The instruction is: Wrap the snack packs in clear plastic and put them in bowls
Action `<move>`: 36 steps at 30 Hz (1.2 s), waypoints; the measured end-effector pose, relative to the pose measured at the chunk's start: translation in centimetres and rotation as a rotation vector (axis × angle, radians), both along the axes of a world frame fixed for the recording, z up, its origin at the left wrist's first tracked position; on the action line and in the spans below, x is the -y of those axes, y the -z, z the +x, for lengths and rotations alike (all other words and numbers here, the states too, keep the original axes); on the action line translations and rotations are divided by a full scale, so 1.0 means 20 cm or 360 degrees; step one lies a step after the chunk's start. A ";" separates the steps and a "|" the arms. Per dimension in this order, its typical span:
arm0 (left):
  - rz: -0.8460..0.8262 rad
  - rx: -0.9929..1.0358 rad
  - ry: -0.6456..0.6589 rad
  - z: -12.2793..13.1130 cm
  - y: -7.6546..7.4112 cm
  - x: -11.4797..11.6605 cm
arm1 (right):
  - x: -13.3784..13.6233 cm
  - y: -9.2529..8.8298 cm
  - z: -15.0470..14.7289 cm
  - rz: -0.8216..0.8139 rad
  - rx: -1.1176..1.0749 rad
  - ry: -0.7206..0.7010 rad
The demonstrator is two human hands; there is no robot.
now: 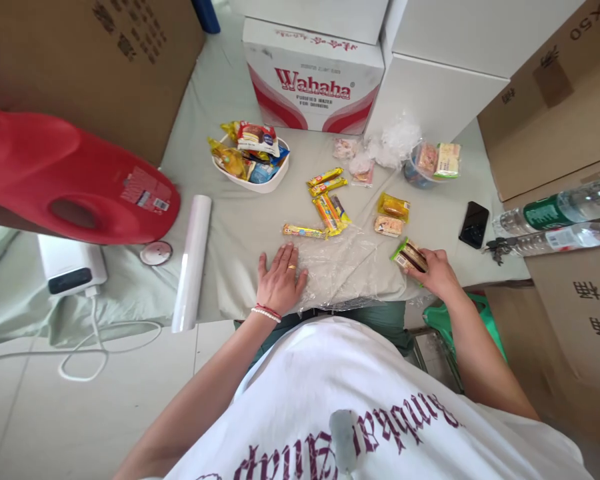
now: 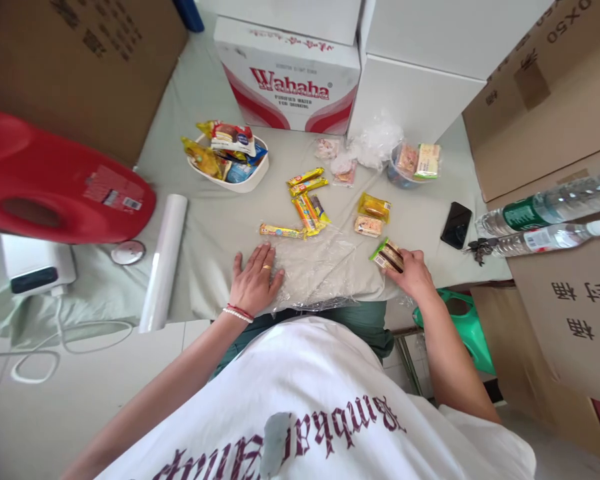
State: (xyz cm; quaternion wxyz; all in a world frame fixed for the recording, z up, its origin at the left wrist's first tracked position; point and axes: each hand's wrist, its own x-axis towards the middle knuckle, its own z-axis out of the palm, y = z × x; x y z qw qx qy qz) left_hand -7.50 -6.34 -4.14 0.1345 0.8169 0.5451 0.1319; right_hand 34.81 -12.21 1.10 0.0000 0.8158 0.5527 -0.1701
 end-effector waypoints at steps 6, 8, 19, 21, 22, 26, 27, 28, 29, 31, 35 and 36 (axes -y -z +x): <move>-0.0024 -0.0047 -0.0030 0.00 -0.01 0.01 | -0.01 0.04 0.02 -0.0015 0.0004 0.0058; -0.0024 -0.0046 -0.0021 0.00 -0.01 0.01 | -0.01 0.03 -0.01 -0.0030 0.0080 0.0076; -0.0022 -0.0002 -0.0043 0.01 0.00 0.02 | 0.01 -0.04 -0.09 -0.0282 0.0304 -0.0157; -0.0001 -0.0013 -0.0053 0.01 0.00 0.03 | -0.02 -0.10 -0.05 -0.0338 0.0350 -0.0168; 0.0001 -0.0014 -0.0054 0.01 0.01 0.03 | -0.04 -0.14 -0.04 -0.0328 0.0369 -0.0163; -0.0030 -0.0012 -0.0080 0.01 0.02 0.04 | -0.18 -0.30 -0.16 -0.0084 0.0236 -0.0338; -0.0034 -0.0016 -0.0091 0.02 0.02 0.04 | -0.21 -0.33 -0.25 -0.0037 0.0160 -0.0448; -0.0035 -0.0019 -0.0099 0.02 0.02 0.04 | -0.24 -0.34 -0.36 -0.0020 0.0091 -0.0567; -0.0033 -0.0020 -0.0103 0.02 0.02 0.04 | -0.26 -0.34 -0.48 -0.0039 0.0038 -0.0682; -0.0026 -0.0016 -0.0108 0.02 0.02 0.04 | -0.30 -0.29 -0.72 -0.0124 0.0006 -0.0879; -0.0028 -0.0021 -0.0138 0.03 0.01 0.05 | -0.34 -0.15 -1.03 -0.0224 0.0067 -0.1006; -0.0038 -0.0025 -0.0143 0.03 0.01 0.05 | -0.34 -0.13 -1.04 -0.0229 0.0067 -0.1017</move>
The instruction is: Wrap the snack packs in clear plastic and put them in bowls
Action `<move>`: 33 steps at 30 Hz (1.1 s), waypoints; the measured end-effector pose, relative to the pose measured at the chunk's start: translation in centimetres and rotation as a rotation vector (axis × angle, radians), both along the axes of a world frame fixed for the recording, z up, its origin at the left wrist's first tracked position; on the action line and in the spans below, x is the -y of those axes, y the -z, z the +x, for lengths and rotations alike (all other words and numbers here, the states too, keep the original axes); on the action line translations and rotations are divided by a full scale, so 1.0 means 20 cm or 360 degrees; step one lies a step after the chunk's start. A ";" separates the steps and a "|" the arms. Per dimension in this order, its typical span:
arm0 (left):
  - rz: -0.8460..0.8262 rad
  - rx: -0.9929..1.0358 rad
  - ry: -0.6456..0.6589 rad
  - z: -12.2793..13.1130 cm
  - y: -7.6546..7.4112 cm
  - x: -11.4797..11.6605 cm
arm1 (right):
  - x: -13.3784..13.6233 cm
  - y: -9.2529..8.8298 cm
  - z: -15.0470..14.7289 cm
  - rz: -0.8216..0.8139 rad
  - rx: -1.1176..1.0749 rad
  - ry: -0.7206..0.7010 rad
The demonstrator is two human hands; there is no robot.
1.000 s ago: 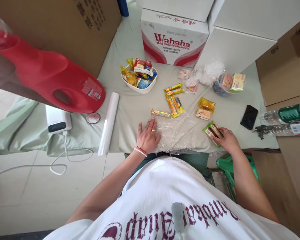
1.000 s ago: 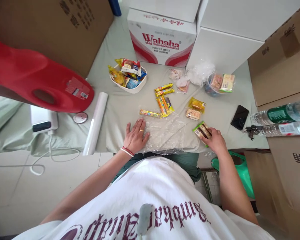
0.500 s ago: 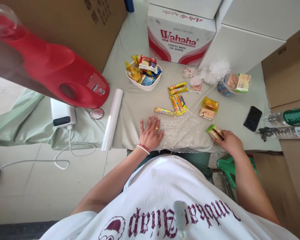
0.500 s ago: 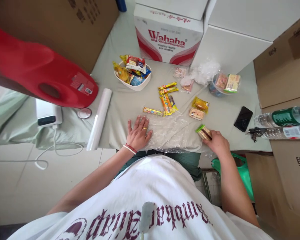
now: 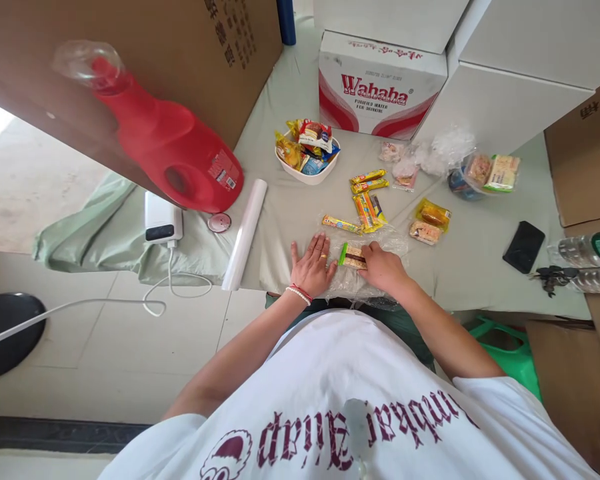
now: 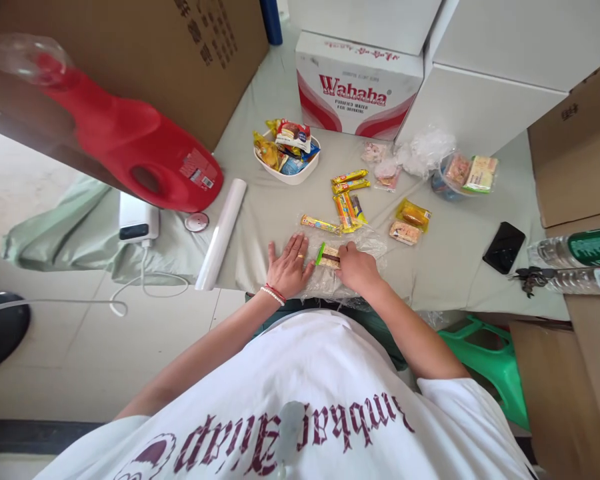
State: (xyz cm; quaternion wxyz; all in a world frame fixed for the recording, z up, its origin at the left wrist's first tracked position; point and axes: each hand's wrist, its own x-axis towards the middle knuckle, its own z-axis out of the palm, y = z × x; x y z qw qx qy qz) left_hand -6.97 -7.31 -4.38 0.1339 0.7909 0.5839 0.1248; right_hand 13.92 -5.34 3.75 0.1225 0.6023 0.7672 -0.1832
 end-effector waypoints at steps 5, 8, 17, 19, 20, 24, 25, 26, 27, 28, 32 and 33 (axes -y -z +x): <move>-0.0064 0.0051 0.0023 -0.09 -0.03 0.00 | 0.10 0.02 0.18 0.0175 -0.0351 -0.0062; -0.0025 0.0084 0.0244 -0.19 -0.06 0.02 | 0.26 0.05 0.35 0.0277 -0.0615 -0.0288; -0.0268 0.0200 0.1113 -0.36 -0.09 0.01 | 0.48 0.24 0.53 0.0343 -0.0848 -0.0220; -0.0272 0.0282 0.1093 -0.36 -0.08 -0.01 | 0.42 0.20 0.54 0.0307 -0.1051 -0.0135; -0.0273 0.0355 0.1057 -0.36 -0.07 -0.03 | 0.39 0.18 0.55 0.0274 -0.1133 -0.0078; -0.0273 0.0707 0.0668 -0.32 -0.05 -0.11 | 0.25 0.12 0.59 0.0107 -0.1266 0.0272; -0.0262 0.0730 0.0521 -0.30 -0.05 -0.15 | 0.21 0.13 0.60 0.0059 -0.1259 0.0378; -0.0244 0.0704 0.0356 -0.27 -0.05 -0.18 | 0.17 0.13 0.61 0.0014 -0.1220 0.0478; -0.0221 0.0635 0.0185 -0.24 -0.05 -0.21 | 0.13 0.14 0.62 -0.0036 -0.1134 0.0549; -0.0196 0.0543 0.0025 -0.21 -0.05 -0.24 | 0.10 0.15 0.63 -0.0079 -0.1000 0.0579; -0.0043 0.0322 -0.0332 -0.12 -0.04 -0.29 | -0.06 0.12 0.61 0.0085 -0.0351 0.0443; 0.0003 0.0337 -0.0361 -0.12 -0.04 -0.28 | -0.11 0.10 0.59 0.0214 -0.0283 0.0406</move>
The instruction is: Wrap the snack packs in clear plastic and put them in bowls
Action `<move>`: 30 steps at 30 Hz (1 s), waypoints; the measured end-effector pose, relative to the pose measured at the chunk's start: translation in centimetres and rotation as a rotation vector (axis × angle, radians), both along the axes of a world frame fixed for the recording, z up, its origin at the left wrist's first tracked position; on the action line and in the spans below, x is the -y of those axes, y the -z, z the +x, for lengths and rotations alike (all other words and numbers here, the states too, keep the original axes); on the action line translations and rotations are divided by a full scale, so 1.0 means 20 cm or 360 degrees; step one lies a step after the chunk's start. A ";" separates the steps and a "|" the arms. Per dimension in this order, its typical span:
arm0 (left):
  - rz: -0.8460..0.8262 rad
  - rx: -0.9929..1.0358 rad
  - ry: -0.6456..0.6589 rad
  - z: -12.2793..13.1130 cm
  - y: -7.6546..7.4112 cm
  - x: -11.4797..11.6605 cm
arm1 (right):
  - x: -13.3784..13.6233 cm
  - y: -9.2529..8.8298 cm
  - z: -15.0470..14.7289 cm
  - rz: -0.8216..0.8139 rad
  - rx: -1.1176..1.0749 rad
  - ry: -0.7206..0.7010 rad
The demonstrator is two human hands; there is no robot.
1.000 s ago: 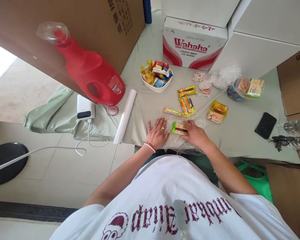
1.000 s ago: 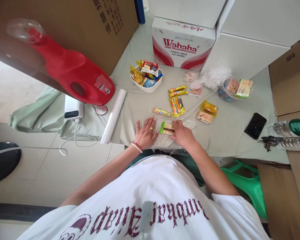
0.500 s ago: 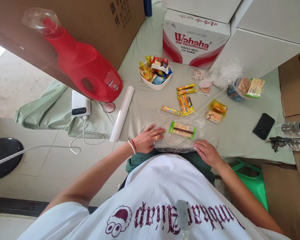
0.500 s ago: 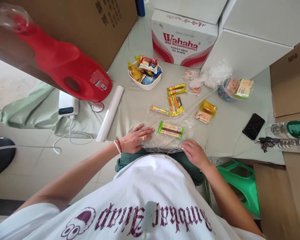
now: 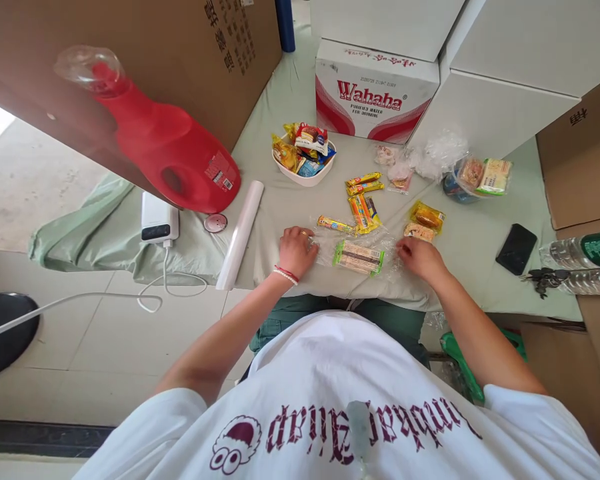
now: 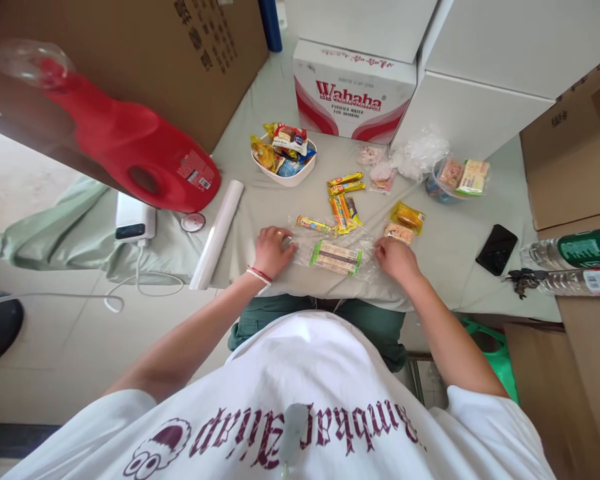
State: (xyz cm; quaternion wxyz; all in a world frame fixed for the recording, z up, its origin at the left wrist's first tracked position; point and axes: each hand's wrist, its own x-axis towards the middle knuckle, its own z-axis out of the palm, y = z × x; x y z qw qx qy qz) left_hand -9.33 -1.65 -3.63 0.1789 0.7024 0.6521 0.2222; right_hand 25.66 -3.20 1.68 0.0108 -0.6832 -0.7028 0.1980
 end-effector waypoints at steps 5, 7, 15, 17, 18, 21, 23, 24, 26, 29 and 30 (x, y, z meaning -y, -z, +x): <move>0.0375 0.0127 -0.0218 -0.04 -0.02 0.15 | -0.21 -0.05 -0.23 0.0401 -0.0039 -0.0278; 0.0550 0.0104 -0.0229 -0.04 -0.05 0.24 | -0.27 -0.02 -0.34 0.0353 -0.0038 -0.0376; 0.0371 -0.0240 0.0814 0.23 -0.13 0.40 | -0.32 -0.03 -0.50 0.0098 0.0065 -0.0384; 0.0257 -0.0313 0.0802 0.30 -0.13 0.36 | -0.26 -0.09 -0.47 0.0129 0.0048 -0.0460; 0.0214 -0.0329 0.0788 0.32 -0.13 0.34 | -0.22 -0.11 -0.46 0.0156 0.0037 -0.0522; 0.0141 -0.0252 0.0734 0.33 -0.08 0.30 | -0.05 -0.14 -0.42 0.0119 0.0047 -0.0767; 0.0127 -0.0051 0.0697 0.30 -0.03 0.30 | 0.07 -0.12 -0.41 -0.0026 0.0076 -0.0889; 0.0129 0.0111 0.0677 0.27 -0.01 0.31 | 0.12 -0.09 -0.40 -0.0088 0.0088 -0.0918; 0.0151 0.0522 0.0554 0.20 0.04 0.31 | 0.18 -0.04 -0.40 -0.0140 0.0104 -0.0936; 0.0237 0.1030 -0.0015 0.09 0.07 0.26 | 0.21 0.02 -0.42 -0.0103 0.0099 -0.0926; 0.0257 0.1072 -0.0248 0.06 0.07 0.23 | 0.21 0.03 -0.43 -0.0089 0.0090 -0.0913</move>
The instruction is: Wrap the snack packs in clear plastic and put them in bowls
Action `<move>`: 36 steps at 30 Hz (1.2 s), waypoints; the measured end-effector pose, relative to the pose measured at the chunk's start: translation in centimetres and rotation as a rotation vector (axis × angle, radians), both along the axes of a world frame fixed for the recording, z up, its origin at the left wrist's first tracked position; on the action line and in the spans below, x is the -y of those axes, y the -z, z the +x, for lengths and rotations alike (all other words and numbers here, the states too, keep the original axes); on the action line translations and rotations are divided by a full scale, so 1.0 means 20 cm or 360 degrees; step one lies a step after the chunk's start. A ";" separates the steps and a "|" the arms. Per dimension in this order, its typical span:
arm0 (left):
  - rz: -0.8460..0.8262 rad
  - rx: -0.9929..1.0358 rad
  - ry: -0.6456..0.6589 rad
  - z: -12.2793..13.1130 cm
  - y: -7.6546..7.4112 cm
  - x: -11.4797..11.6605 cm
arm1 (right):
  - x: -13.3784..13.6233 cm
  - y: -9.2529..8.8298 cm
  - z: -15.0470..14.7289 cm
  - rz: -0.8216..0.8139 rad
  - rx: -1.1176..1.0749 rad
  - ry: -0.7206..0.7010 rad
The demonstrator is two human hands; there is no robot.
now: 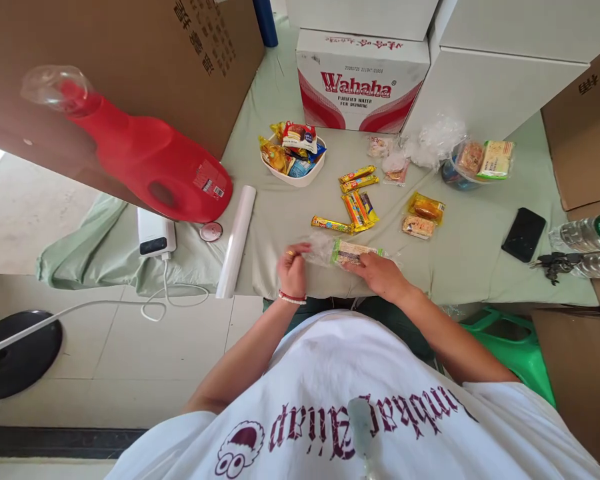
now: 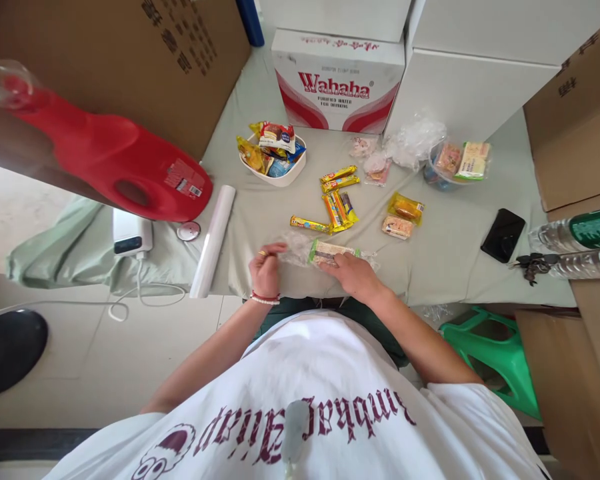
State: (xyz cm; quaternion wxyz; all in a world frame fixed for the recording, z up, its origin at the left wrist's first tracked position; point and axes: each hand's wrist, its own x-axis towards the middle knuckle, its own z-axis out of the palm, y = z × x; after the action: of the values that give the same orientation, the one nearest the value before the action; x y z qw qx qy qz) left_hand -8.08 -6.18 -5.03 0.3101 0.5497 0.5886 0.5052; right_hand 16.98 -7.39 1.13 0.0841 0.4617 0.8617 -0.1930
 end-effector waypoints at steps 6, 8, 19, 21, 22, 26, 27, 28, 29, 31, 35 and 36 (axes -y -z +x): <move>-0.0370 -0.0650 -0.0095 -0.02 -0.06 -0.21 | 0.00 -0.03 -0.05 0.0005 -0.0056 0.0107; -0.0392 -0.0857 0.0093 0.01 -0.09 -0.21 | 0.00 -0.04 -0.05 -0.0002 -0.0091 0.0137; -0.0072 -0.0713 0.0782 0.40 -0.23 0.03 | 0.11 0.08 0.00 0.0152 -0.0337 0.0191; 0.0012 -0.0777 0.0816 0.40 -0.21 0.06 | 0.21 0.12 0.07 0.0135 -0.0484 0.0185; 0.0052 -0.0819 0.0831 0.40 -0.19 0.07 | 0.26 0.13 0.11 0.0100 -0.0578 0.0212; 0.0110 -0.0986 0.0880 0.37 -0.16 0.08 | 0.38 0.17 0.29 0.0162 -0.0928 0.0857; 0.0116 -0.1027 0.0891 0.36 -0.15 0.09 | 0.37 0.17 0.32 0.0261 -0.0953 0.1104; 0.0123 -0.1066 0.0902 0.37 -0.14 0.09 | 0.35 0.17 0.34 0.0374 -0.0940 0.1326; 0.0129 -0.1100 0.0909 0.37 -0.14 0.09 | 0.32 0.17 0.35 0.0476 -0.0890 0.1491; 0.0141 -0.1155 0.0910 0.38 -0.13 0.09 | 0.24 0.18 0.33 0.0563 -0.0750 0.1597; 0.0125 -0.1267 0.0890 0.38 -0.14 0.12 | 0.14 0.19 0.22 0.0470 -0.0717 0.1336; 0.0118 -0.1299 0.0887 0.37 -0.14 0.13 | 0.14 0.18 0.20 0.0451 -0.0786 0.1297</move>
State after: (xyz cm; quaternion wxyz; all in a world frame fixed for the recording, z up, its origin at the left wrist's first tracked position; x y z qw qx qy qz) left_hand -0.62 -8.72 -2.15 0.1578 0.8499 0.4742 0.1671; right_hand 20.90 -10.10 -2.55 -0.2683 0.7084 0.6231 -0.1949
